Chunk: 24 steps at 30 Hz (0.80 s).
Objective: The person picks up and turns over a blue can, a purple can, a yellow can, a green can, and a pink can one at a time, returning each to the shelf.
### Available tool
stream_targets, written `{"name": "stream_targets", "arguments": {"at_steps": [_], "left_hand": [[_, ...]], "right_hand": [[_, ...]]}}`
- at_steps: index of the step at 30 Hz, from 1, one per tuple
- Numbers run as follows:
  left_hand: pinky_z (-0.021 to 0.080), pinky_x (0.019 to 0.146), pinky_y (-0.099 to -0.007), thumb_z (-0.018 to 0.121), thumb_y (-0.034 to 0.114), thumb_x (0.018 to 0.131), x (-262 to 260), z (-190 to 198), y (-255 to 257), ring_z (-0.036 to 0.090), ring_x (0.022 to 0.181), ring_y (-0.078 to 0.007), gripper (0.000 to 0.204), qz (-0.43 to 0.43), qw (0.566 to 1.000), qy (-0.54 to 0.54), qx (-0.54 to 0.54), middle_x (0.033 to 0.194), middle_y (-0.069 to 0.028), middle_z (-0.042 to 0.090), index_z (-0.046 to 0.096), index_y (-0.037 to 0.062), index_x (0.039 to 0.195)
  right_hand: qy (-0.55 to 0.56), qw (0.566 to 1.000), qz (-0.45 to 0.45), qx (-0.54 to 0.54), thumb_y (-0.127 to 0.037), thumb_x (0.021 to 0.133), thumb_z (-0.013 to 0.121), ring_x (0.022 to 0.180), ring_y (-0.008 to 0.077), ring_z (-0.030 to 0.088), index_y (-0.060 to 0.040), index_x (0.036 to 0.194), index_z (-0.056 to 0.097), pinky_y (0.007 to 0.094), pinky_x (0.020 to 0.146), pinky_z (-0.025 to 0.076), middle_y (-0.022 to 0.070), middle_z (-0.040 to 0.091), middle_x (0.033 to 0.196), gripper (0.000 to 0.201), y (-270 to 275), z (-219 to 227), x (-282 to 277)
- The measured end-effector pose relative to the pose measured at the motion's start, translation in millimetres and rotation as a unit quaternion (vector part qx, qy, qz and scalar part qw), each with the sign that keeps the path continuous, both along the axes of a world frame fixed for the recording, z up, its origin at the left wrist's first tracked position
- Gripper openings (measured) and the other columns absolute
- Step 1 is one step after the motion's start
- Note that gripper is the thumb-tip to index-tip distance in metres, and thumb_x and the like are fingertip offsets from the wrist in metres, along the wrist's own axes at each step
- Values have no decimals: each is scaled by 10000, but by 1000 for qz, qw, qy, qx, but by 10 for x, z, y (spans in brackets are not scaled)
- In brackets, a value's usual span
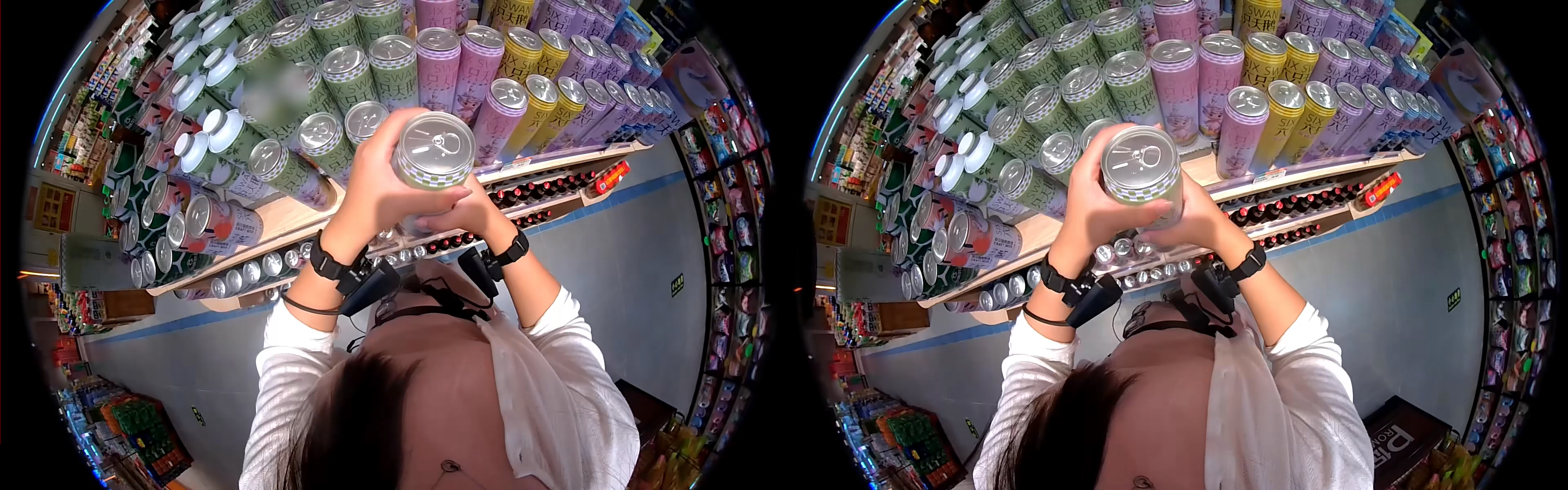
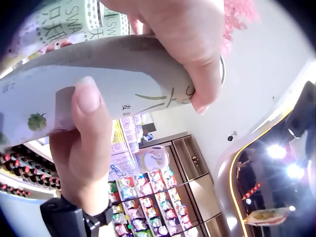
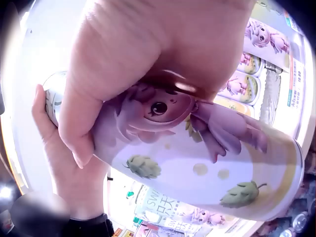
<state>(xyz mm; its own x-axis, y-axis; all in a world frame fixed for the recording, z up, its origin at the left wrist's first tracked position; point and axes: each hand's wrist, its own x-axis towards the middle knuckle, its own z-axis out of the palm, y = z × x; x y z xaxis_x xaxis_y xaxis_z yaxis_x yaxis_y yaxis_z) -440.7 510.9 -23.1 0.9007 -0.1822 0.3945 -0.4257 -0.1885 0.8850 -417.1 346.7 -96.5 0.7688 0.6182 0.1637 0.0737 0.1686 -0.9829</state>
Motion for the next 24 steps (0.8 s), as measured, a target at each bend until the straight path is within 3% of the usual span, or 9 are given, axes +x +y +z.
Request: {"name": "stream_targets", "arguments": {"at_steps": [2,5,7,9,10,12,15,24], "left_hand": [[421,979,-324,867,199,610,137,103,20,545,1126,-178,760,-26,999,27,6,1226,-95,564,502,13,1250],[409,1003,-341,836,187,662,343,186,66,517,1173,-197,716,6,998,-37,41,1274,-100,535,496,30,1273],[404,1004,-364,806,180,694,436,226,106,515,1185,-249,692,72,972,-139,177,1279,-116,529,493,52,1297],[412,993,-376,801,186,694,513,264,106,527,1170,-279,686,117,937,-185,271,1265,-128,538,500,55,1296],[398,986,-433,776,194,684,574,211,109,494,1152,-362,654,104,930,-216,279,1259,-164,529,519,57,1269],[394,985,-431,771,188,687,620,151,119,495,1157,-351,633,121,912,-214,329,1262,-156,531,534,66,1261],[405,984,-420,777,179,700,663,129,143,504,1151,-357,614,136,891,-206,382,1274,-158,532,545,61,1256],[415,958,-421,746,112,704,672,-149,114,510,1122,-333,547,156,890,-183,386,1243,-135,541,565,45,1215]], "right_hand": [[3,998,-17,66,-75,597,828,1227,190,459,-36,1413,297,350,1033,374,77,482,1311,974,58,14,118],[-4,986,-96,133,-42,638,798,1146,177,521,-25,1349,352,334,974,427,85,522,1243,839,169,37,235],[-8,979,-139,151,-35,647,793,1109,180,545,-17,1310,379,337,952,445,91,542,1213,782,255,-96,424],[-61,968,-214,117,-92,634,818,1060,200,577,-15,1269,407,347,912,470,112,576,1162,762,346,-304,616],[-76,963,-241,93,-105,627,825,1055,205,582,-16,1269,408,348,906,473,118,581,1156,770,387,-409,702],[-91,953,-283,53,-160,614,838,1035,230,599,-22,1262,416,349,880,483,143,597,1126,785,438,-475,767],[-93,946,-309,-12,-180,619,835,1034,243,603,-22,1259,416,351,875,482,147,601,1114,782,478,-566,820],[-78,957,-276,44,-180,649,812,1031,228,593,-17,1251,415,347,891,473,149,588,1115,740,561,-916,958]]}}
